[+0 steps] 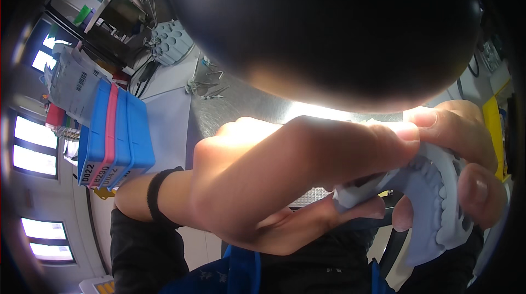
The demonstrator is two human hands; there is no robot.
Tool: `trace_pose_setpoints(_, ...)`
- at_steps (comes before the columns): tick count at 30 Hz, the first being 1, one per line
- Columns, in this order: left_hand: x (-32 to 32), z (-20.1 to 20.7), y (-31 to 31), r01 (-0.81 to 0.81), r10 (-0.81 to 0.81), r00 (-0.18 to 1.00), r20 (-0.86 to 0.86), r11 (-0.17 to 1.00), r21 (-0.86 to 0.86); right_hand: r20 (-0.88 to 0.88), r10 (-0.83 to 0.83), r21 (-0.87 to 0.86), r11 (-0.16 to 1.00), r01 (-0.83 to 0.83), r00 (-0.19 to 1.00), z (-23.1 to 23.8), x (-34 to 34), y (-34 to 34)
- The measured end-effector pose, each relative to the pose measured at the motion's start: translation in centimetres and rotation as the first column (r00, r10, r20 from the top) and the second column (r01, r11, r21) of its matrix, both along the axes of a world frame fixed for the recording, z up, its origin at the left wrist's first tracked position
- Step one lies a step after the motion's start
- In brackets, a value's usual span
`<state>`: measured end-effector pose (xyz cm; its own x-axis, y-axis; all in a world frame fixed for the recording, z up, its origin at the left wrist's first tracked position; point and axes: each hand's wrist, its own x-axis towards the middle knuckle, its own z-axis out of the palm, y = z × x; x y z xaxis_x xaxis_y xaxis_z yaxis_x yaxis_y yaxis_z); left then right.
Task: The person fits a dental crown onto a dental model, removes it, and then uses a rotary tool to grind the crown. After setting the tool down, they pick up a small component from the table.
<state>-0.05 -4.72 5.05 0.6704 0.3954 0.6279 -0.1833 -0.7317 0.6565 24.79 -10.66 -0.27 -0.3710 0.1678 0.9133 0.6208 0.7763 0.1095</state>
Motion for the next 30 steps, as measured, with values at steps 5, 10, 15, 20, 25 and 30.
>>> trace_pose_setpoints(5, 0.4, -0.3, 1.3, 0.051, -0.053, 0.998, 0.019, 0.995, 0.089, -0.001, 0.013, 0.006, 1.0, -0.013, 1.0, 0.4, -0.5, -0.1)
trace_pose_setpoints(10, -0.1, -0.1, 1.8, 0.112, -0.111, 0.994, -0.011, 0.991, 0.076, -0.003, 0.008, -0.012, 1.0, -0.008, 1.0, 0.6, -0.4, -0.2)
trace_pose_setpoints(15, -0.1, -0.5, 1.9, 0.132, -0.136, 0.99, 0.042, 0.988, 0.085, 0.026, 0.017, 0.017, 1.0, -0.018, 1.0, 0.4, -0.3, -0.4)
trace_pose_setpoints(20, 0.2, -1.0, 1.3, 0.193, -0.191, 0.98, 0.065, 0.981, -0.028, 0.061, 0.016, 0.068, 0.998, -0.02, 0.998, 0.4, -0.4, -0.5)
trace_pose_setpoints(25, 0.2, -1.1, 1.7, 0.167, -0.166, 0.986, 0.026, 0.986, -0.024, 0.088, -0.001, 0.114, 0.993, -0.009, 0.996, 0.4, -0.6, -0.4)
trace_pose_setpoints(30, 0.2, -1.0, 1.8, 0.183, -0.183, 0.983, -0.015, 0.983, 0.015, 0.113, -0.026, 0.153, 0.988, 0.008, 0.993, 0.4, -0.8, -0.6)
